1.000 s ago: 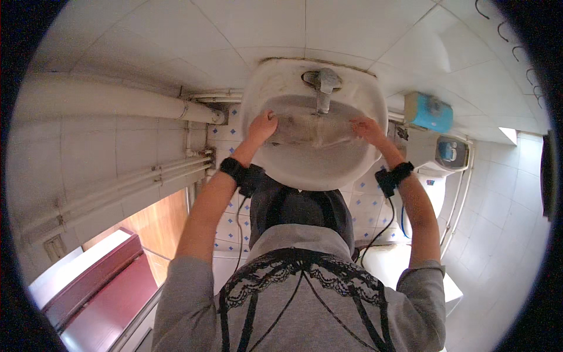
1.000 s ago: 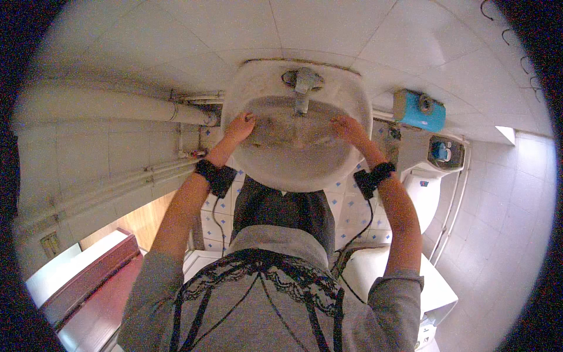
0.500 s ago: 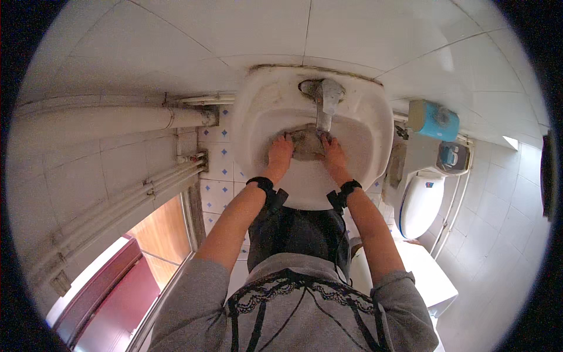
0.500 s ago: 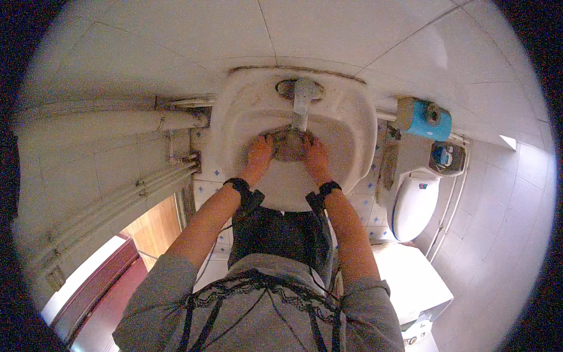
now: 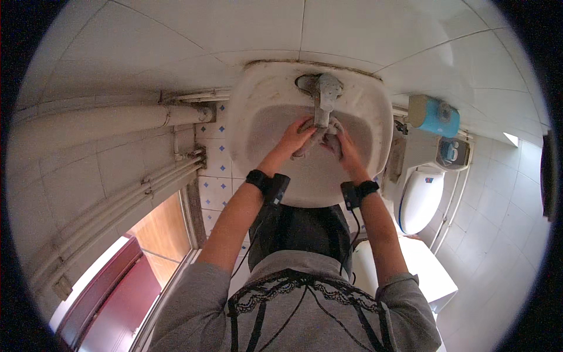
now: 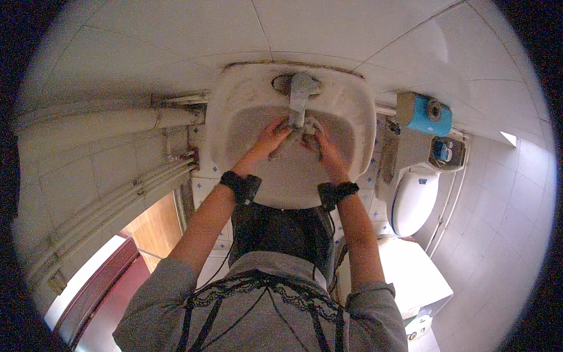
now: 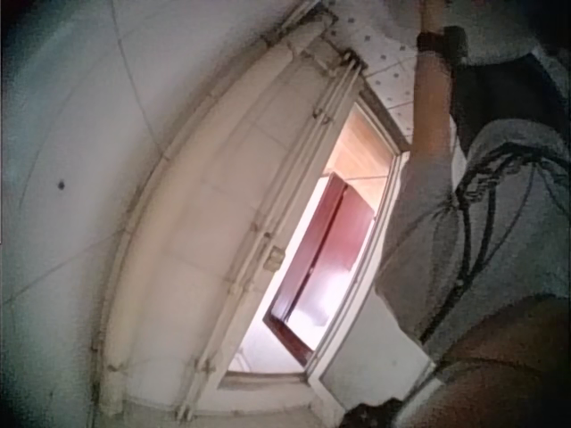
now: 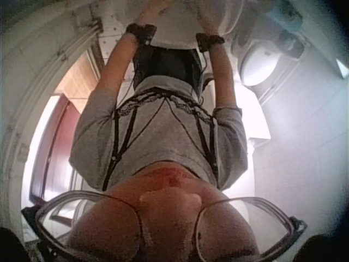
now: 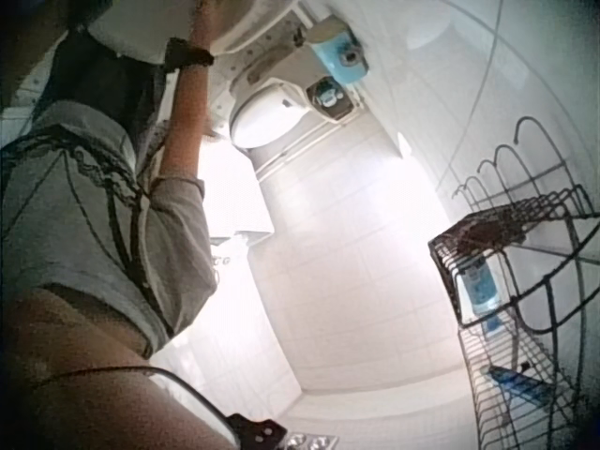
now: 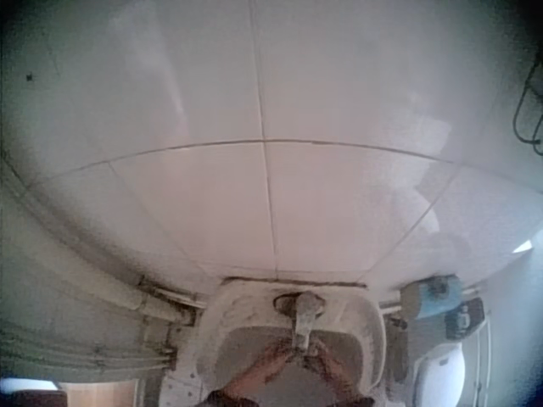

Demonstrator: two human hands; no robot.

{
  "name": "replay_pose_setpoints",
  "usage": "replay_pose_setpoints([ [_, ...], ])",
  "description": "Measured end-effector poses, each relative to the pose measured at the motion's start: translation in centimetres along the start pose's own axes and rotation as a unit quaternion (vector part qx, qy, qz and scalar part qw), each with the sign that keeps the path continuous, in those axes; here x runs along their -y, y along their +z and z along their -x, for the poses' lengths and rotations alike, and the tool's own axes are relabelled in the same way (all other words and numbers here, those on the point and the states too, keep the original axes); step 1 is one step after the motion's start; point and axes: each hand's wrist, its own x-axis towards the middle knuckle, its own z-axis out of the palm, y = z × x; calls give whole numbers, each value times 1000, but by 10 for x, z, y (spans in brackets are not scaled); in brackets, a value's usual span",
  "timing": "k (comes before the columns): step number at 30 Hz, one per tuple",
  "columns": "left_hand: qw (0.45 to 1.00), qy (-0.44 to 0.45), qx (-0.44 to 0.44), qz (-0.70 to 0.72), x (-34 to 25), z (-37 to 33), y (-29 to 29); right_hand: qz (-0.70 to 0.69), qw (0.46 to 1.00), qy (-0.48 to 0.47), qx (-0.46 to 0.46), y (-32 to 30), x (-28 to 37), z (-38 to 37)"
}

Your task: The person is washing and rinsing a small grey cloth in a bathroom sink, then moves to an office and picks up a water bottle.

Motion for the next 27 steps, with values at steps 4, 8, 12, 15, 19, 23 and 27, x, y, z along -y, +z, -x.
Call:
replay_pose_setpoints([
  [4, 989, -27, -5, -143, -9, -1, 24, -231, 970, 65, -31, 9, -36, -24],
  [8, 948, 15, -167, -271, -7, 5, 18, -313, 941, 79, -105, 60, -8, 2],
  [12, 905, 82, -361, -211, 19, 1, 3, -184, 982, 43, -27, 62, -6, 4],
  [15, 966, 6, -220, -131, 19, 14, -18, -87, 989, 111, -49, 34, -3, -1],
  [19, 969, -132, -83, -191, -21, 26, -34, 163, 981, 23, -102, 28, 14, 5],
  [23, 924, -197, 76, -320, -40, 25, -39, 218, 972, 35, -75, 8, 3, 0],
  [27, 878, -228, 158, -389, -14, 18, -35, 44, 997, 30, -52, 13, 1, -4],
])
